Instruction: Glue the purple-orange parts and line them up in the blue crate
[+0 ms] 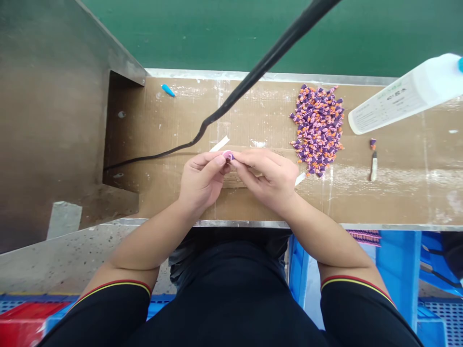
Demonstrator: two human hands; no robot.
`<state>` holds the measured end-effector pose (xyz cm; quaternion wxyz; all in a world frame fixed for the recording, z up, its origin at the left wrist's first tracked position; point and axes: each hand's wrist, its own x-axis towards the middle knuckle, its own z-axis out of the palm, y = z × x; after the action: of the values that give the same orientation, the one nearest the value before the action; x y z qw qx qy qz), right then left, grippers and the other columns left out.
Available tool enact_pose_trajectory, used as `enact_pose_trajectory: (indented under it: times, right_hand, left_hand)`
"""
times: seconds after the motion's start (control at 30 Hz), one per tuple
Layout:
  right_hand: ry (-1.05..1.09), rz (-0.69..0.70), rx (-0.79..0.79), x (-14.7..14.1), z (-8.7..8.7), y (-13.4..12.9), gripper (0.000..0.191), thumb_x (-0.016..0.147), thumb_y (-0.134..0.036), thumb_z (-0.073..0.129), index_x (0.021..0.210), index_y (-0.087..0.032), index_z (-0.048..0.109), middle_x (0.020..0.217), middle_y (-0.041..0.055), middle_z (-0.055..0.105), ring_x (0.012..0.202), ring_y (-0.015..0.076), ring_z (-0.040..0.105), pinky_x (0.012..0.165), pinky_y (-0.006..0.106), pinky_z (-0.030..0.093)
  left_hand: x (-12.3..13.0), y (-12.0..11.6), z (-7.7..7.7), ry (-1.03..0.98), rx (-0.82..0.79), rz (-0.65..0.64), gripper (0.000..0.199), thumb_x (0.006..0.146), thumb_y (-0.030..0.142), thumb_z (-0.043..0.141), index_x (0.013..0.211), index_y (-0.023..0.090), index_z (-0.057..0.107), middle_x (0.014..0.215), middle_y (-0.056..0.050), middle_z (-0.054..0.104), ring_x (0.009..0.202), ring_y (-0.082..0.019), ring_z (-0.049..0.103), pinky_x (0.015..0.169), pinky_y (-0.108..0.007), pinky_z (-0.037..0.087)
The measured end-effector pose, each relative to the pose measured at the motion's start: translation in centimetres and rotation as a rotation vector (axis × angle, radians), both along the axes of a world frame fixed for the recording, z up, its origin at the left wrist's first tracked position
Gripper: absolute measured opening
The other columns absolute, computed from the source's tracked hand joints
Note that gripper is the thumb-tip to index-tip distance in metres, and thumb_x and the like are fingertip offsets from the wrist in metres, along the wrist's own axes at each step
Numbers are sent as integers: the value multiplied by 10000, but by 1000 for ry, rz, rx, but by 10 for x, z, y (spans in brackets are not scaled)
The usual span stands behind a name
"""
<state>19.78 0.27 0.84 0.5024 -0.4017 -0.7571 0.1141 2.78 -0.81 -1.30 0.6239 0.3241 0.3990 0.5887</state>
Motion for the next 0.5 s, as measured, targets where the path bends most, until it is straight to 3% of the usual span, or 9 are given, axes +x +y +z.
enact_pose_trajectory:
  times: [0.17,0.33,0.5]
  right_hand:
    - [-24,-24,-3,0,-3,0,68,1027,-267,801,1031,-319,845,991,-3,895,859,213,872,797,342,744]
    - [44,3,43,-2,-6,0,115,1015,-205,805,1034,-317,820,983,-17,894,834,192,866,780,315,732]
    - [-66,-95,75,-3,-8,-2,69,1029,-285,793,975,-325,809,927,-17,884,787,206,855,780,340,748]
  left_hand:
    - [1,-2,0,55,45,-2,285,808,585,993,930,343,908,1024,-39,858,903,-161,758,816,-313,632]
    - [2,-4,0,85,158,34,167,893,515,950,957,367,906,1055,-29,865,999,-189,815,964,-378,690]
    - [5,-7,-1,205,230,99,175,930,514,916,987,349,904,1069,-41,865,1049,-224,836,1030,-440,707]
